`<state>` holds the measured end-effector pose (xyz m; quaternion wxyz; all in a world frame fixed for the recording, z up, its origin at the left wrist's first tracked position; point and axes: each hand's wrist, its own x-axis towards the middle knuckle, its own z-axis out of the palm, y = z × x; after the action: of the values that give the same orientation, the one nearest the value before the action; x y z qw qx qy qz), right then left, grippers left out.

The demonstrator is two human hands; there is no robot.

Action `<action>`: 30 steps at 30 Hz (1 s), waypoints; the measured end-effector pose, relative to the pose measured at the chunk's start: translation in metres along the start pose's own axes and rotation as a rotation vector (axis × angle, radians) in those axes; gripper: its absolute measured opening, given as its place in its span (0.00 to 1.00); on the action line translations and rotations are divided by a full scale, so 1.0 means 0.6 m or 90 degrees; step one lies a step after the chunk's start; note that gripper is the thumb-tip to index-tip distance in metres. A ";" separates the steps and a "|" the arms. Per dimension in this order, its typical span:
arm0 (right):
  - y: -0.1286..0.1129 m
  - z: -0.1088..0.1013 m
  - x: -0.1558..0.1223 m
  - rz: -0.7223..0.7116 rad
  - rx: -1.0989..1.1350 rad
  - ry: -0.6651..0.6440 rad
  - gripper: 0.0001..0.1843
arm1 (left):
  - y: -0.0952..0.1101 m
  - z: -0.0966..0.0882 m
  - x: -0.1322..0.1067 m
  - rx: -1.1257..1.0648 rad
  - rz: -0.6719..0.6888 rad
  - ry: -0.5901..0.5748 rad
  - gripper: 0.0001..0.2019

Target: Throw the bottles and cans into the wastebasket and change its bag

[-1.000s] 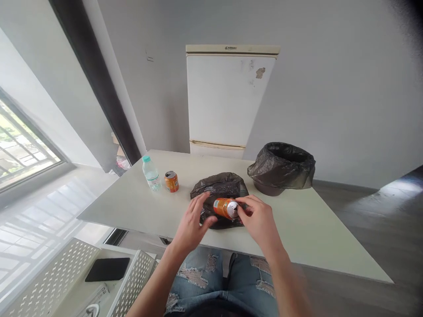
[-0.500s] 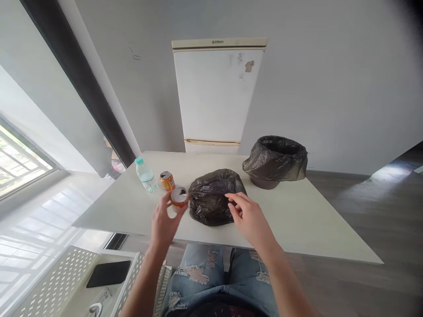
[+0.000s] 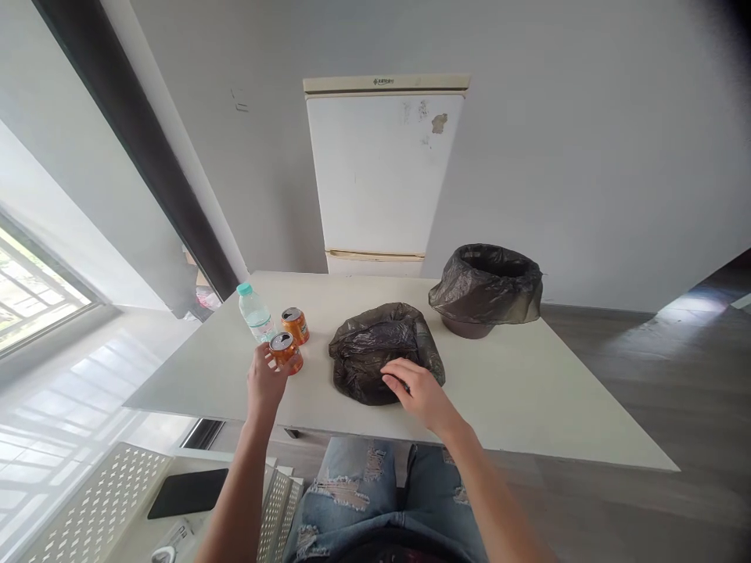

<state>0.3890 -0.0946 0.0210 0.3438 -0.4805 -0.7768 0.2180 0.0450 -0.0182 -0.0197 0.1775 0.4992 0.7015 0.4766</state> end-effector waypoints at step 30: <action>0.053 0.006 0.025 0.218 -0.263 0.097 0.13 | 0.057 0.169 -0.200 0.089 0.431 -0.240 0.18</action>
<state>0.4003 -0.0670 0.0022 0.2538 -0.6795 -0.6845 0.0731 0.1894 -0.0710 -0.0670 0.1017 0.7918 0.4833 0.3593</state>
